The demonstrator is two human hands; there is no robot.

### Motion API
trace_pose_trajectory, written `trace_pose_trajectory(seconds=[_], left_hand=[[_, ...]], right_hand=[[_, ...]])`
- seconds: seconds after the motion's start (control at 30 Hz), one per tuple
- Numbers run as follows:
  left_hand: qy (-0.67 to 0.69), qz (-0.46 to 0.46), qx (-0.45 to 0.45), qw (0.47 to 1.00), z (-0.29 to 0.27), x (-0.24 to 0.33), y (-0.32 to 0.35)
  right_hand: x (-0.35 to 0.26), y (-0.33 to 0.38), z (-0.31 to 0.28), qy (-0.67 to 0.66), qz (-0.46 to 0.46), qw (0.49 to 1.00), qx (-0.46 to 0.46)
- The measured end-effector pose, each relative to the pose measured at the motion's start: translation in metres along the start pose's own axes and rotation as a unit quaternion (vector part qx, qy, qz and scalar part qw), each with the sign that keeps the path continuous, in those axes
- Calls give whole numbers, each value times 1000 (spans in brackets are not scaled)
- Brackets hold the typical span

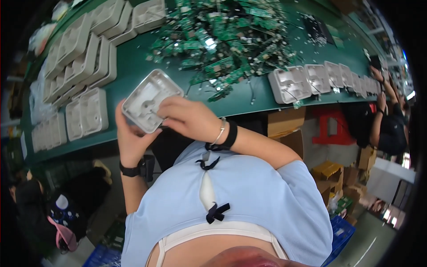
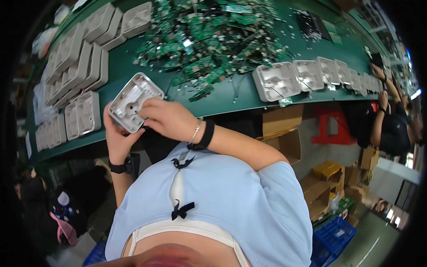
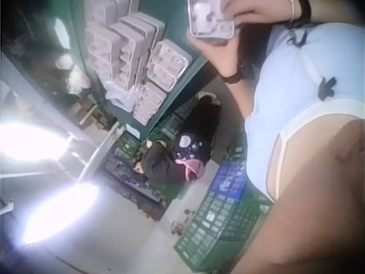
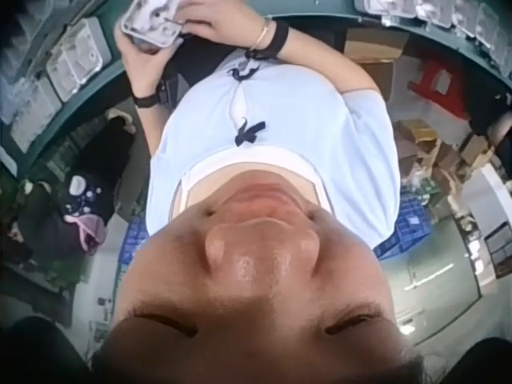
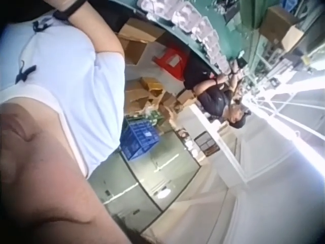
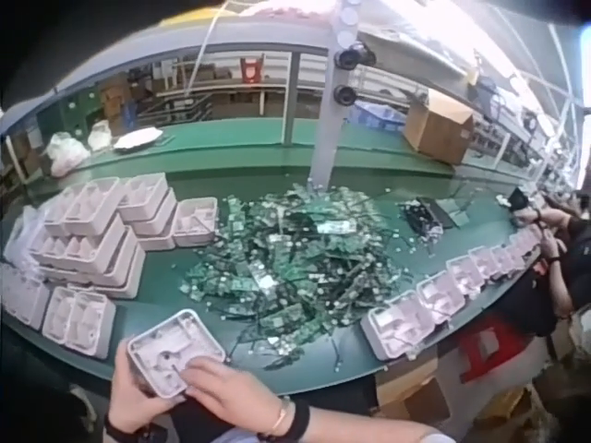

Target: The person picks up a plastic housing and a circuit board, threads the board's wires through a hole in the housing, and presses the board into place. They then pick up a wire harness, plug it into the circuit board, and set the assembled unit onto the table before repeating the process.

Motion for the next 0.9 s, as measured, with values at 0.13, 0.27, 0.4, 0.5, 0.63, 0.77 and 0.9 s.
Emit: trace_pose_trajectory(seconds=[0.13,0.27,0.4,0.5,0.63,0.77,0.9], left_hand=[[-23,19,-21,999,-10,-13,-1],[-7,25,-19,999,-12,-17,3],[25,44,-9,999,-8,-15,20],[38,47,-38,997,8,-8,24],[69,26,-82,994,42,4,22],[98,-1,-132,986,74,9,21],[100,-30,-186,977,109,13,20]], right_hand=[[-4,-2,2,79,4,994,-79],[-5,2,2,120,-44,989,-73],[-22,13,-10,133,-87,986,-44],[-30,27,-26,152,-86,985,-4],[-42,48,-54,168,-52,983,42],[-49,74,-79,160,-1,984,79],[-54,104,-104,164,50,982,81]])
Point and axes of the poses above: each hand's wrist, its own y-axis away from the middle knuckle, its own z-axis out of the palm, x = y × z, the point moved 2 cm from there along -y, towards the middle knuckle, and after that the axes turned 9 degrees about y, right-handed, at the moved point
